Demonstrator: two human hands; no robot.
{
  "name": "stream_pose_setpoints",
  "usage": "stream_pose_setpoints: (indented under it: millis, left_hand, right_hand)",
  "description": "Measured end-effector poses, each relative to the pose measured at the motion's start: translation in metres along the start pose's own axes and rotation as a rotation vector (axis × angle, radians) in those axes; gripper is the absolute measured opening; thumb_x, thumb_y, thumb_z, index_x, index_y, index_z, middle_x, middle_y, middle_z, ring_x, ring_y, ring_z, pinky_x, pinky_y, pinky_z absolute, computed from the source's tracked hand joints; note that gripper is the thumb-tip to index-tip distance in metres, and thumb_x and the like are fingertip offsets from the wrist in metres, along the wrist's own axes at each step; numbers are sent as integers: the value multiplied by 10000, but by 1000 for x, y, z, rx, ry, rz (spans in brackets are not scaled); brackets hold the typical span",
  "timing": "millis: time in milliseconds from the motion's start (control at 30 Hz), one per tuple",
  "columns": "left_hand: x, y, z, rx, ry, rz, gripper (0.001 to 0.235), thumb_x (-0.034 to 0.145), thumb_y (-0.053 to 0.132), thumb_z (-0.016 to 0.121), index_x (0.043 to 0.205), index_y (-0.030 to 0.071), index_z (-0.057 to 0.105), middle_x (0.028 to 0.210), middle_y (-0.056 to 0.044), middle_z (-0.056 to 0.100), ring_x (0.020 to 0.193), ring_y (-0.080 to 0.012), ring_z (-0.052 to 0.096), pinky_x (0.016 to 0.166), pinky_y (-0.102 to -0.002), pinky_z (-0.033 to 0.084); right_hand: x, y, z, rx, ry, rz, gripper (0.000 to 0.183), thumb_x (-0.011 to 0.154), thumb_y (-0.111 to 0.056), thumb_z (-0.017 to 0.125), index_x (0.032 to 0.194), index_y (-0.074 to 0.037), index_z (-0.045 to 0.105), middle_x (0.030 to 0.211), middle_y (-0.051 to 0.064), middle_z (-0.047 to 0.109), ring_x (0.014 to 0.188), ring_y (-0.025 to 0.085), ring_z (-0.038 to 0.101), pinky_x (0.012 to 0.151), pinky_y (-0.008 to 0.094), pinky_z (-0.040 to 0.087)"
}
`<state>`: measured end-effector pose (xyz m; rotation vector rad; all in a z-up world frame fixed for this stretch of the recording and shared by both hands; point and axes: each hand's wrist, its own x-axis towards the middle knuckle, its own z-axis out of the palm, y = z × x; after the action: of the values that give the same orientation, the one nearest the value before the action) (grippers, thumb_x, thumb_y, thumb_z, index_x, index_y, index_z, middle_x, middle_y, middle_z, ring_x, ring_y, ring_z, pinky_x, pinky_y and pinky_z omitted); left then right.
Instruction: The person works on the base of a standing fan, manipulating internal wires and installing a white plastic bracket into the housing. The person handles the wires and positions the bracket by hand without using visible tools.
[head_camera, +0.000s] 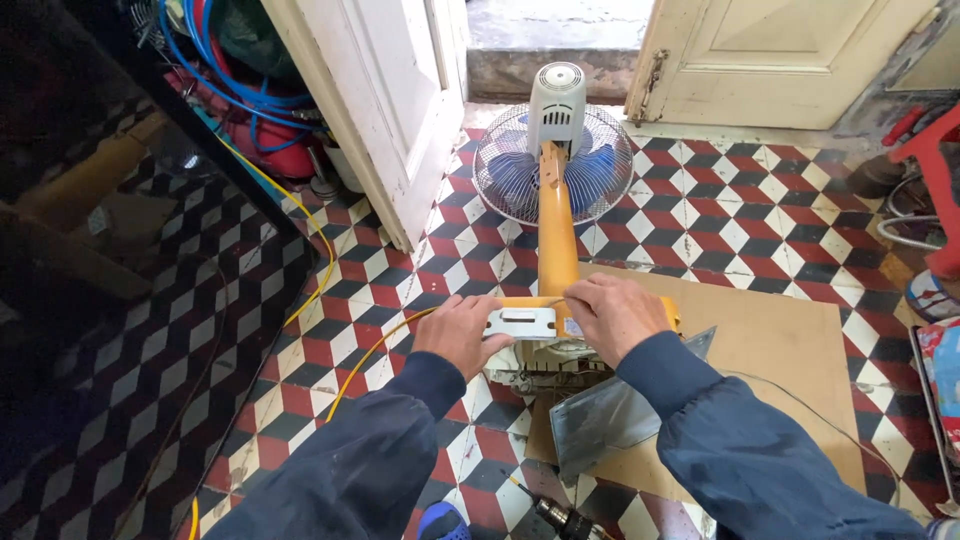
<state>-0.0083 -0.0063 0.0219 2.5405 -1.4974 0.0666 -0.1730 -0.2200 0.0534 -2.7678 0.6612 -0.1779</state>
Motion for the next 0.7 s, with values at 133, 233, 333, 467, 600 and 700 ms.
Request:
stream_pose_setpoints:
  millis: [133,233,333,467,600,700]
  left_hand:
    - [-1,2,-6,-21,-22,-4,500,983,553,792,1383,276,676,1252,-21,771,1154,-239,727,939,-382,644]
    - [-1,3,-7,-20,-34,-2,489,998,552,778,1385,269,684,1265,-31,774,1157,-244,732,941,-377,645]
    - [-2,3,-8,-15,-39,4,486,1006,552,772,1387,261,695,1272,-39,777,1157,-247,737,940,-373,646]
    - [-2,3,-7,-31,-52,2,487,1011,551,764,1398,263,698,1298,-42,768,1160,-244,735,952,-367,643]
    - [-2,3,-5,-39,-50,-9,505,1000,555,772,1402,259,691,1297,-44,762,1165,-244,732,952,-376,647]
    - [-1,4,-6,-26,-30,-5,515,990,549,785,1398,252,686,1299,-48,759,1171,-254,732,960,-385,652]
  right_hand:
    - [-2,0,-7,-41,-55,62,252,1079,-358,584,1145,-311,822,903,-62,697,938,261,775,854,458,663]
    - [-7,-2,-14,-71,-88,72,246,1070,-367,586,1088,-317,827,886,-88,700,913,219,774,847,428,657]
    - [-11,-5,-19,-70,-107,60,231,1063,-364,597,1042,-308,820,879,-86,710,920,229,782,838,421,645]
    - [-15,-9,-25,-64,-117,45,194,1048,-331,615,998,-248,783,869,-31,722,941,286,791,850,454,628]
    - [-16,-8,-24,-61,-124,23,185,1035,-337,620,944,-265,764,840,-67,706,899,248,780,841,437,627]
    - [-19,-8,-26,-34,-112,-13,160,1012,-324,649,943,-218,747,846,4,738,921,339,789,840,499,624]
